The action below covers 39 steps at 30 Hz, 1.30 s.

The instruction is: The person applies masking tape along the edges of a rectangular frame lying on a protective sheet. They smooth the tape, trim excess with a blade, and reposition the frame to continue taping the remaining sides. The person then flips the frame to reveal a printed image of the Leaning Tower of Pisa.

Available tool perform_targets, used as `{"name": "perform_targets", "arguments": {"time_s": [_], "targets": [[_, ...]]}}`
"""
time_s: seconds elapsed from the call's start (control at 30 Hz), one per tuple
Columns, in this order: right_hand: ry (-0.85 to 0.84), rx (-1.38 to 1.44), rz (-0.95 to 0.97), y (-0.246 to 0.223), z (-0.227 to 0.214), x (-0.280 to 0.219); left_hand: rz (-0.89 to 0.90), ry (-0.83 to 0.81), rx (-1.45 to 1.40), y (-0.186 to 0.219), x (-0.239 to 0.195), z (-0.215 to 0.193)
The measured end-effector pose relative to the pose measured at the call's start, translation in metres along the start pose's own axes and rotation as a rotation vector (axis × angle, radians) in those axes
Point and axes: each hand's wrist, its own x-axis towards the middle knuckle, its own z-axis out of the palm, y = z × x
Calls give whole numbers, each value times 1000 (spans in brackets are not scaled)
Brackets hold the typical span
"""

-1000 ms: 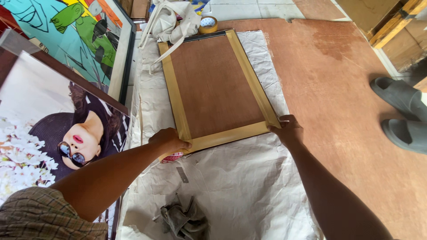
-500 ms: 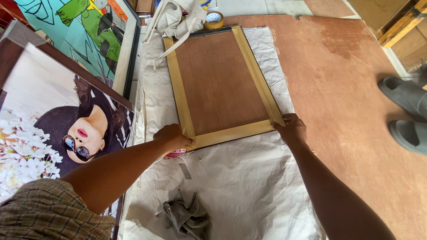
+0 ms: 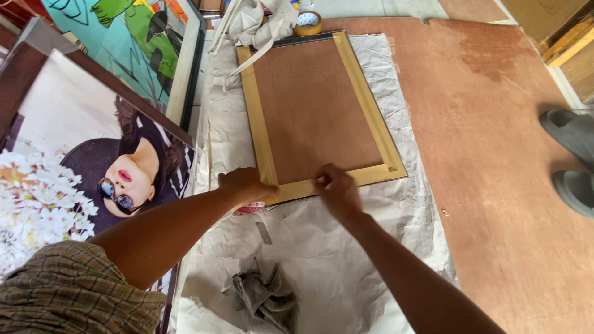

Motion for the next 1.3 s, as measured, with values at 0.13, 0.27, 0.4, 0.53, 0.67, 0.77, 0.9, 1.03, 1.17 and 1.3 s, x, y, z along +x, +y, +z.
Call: {"name": "perform_targets", "arguments": {"time_s": [0.13,0.27,0.4,0.53,0.67,0.77,0.9,1.03,1.17,1.3], "targets": [[-244,89,14,-72,32,-28,-22,7,-122,-28,20,4],[-743,-46,-164,-131,45,-70,-20,113,-324,-67,52,23],[-1073,-389,-480,-130,77,-125,80,191,-354,-68,37,28],[-1009,-242,-299,-86,97,-110,194,124,-401,-64,34,34],[-560,52,90,-53,56,-41,246,127,-393,-46,6,20],[-278,-216,163,-15,15,-4,257,95,-321,-35,6,15],[-175,-602,126,-3,-1,-13,228,54,-114,-45,36,28],[-2,-662,-230,15,58,-38,204,41,-186,-50,27,31],[-27,-641,-418,3,97,-37,200,62,-178,-48,28,30],[-57,-706,-470,18,68,-30,254,41,-60,-41,28,29]]}}
